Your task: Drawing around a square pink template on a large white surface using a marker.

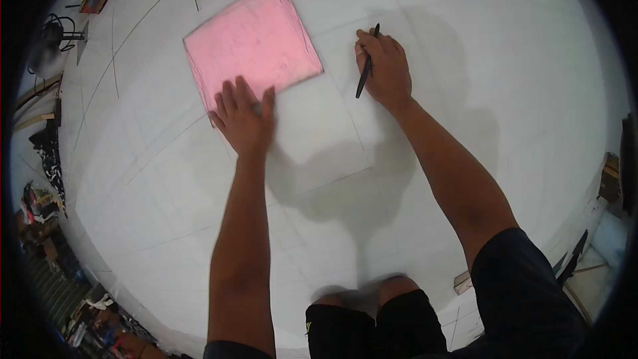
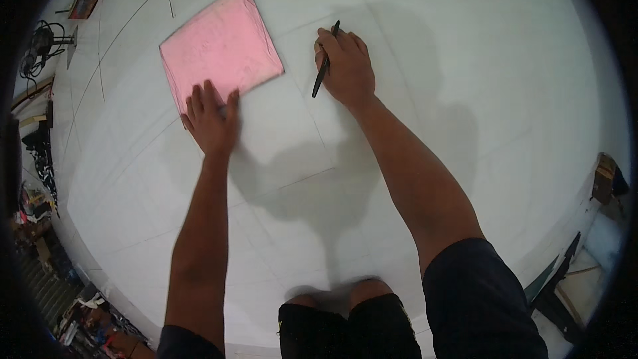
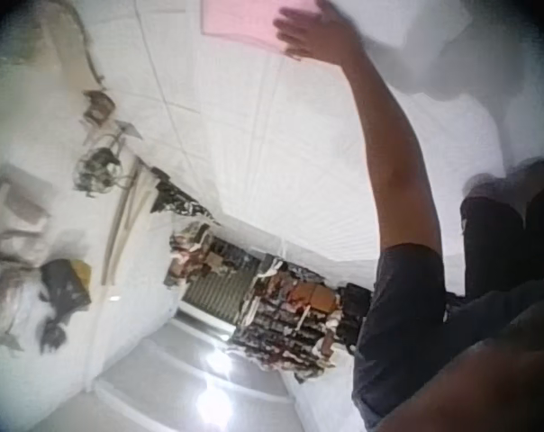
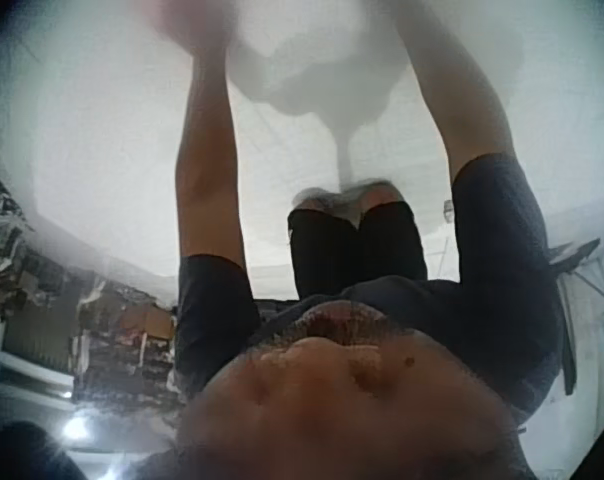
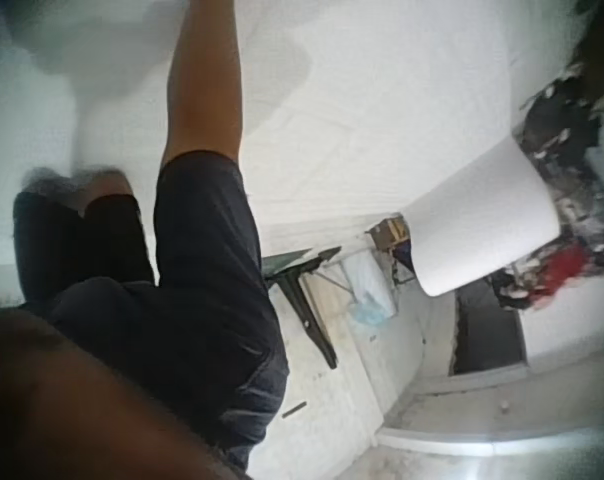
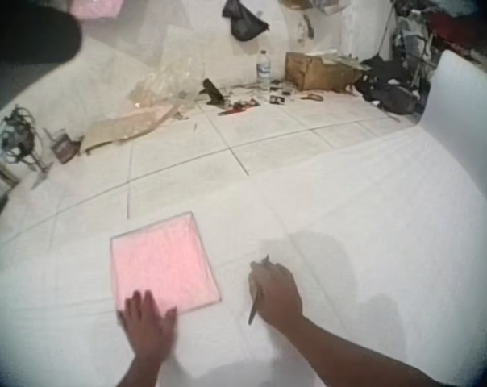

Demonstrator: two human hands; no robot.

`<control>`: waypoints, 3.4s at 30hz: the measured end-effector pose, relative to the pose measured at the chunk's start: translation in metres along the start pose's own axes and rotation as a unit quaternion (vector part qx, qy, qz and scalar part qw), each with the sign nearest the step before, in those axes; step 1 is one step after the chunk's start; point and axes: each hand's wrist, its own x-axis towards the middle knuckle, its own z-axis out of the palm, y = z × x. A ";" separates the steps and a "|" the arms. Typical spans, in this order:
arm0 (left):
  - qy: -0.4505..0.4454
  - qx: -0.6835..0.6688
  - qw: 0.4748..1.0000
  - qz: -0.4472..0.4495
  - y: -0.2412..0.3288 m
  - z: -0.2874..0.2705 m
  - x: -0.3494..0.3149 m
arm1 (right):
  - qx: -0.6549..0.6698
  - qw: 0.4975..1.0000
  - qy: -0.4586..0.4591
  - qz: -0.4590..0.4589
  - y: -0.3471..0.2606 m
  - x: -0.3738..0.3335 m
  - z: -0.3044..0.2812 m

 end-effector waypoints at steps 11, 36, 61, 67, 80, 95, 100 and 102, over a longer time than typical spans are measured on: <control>0.060 -0.073 0.995 -0.022 0.003 0.012 0.039 | -0.033 0.998 -0.029 0.034 -0.007 0.005 0.000; 0.108 -0.153 0.982 -0.013 -0.001 0.002 0.042 | -0.062 0.994 -0.061 0.071 -0.041 0.044 0.040; 0.075 -0.132 0.988 -0.034 -0.004 -0.002 0.043 | -0.091 0.991 -0.068 0.072 -0.051 0.049 0.042; 0.062 -0.121 0.990 -0.021 0.005 0.002 0.042 | -0.096 0.989 -0.067 0.085 -0.041 0.046 0.036; 0.052 -0.080 0.995 -0.028 0.002 0.000 0.044 | 0.298 0.898 0.121 0.301 -0.034 0.086 0.031; 0.012 -0.108 0.993 -0.046 -0.001 -0.004 0.045 | 0.370 0.908 -0.159 0.115 -0.190 0.218 0.201; 0.039 -0.123 0.990 -0.050 -0.003 0.001 0.041 | 0.314 0.914 -0.223 0.129 -0.206 0.224 0.221; 0.031 -0.120 0.991 -0.051 -0.005 0.001 0.042 | 0.301 0.916 -0.232 0.126 -0.205 0.227 0.225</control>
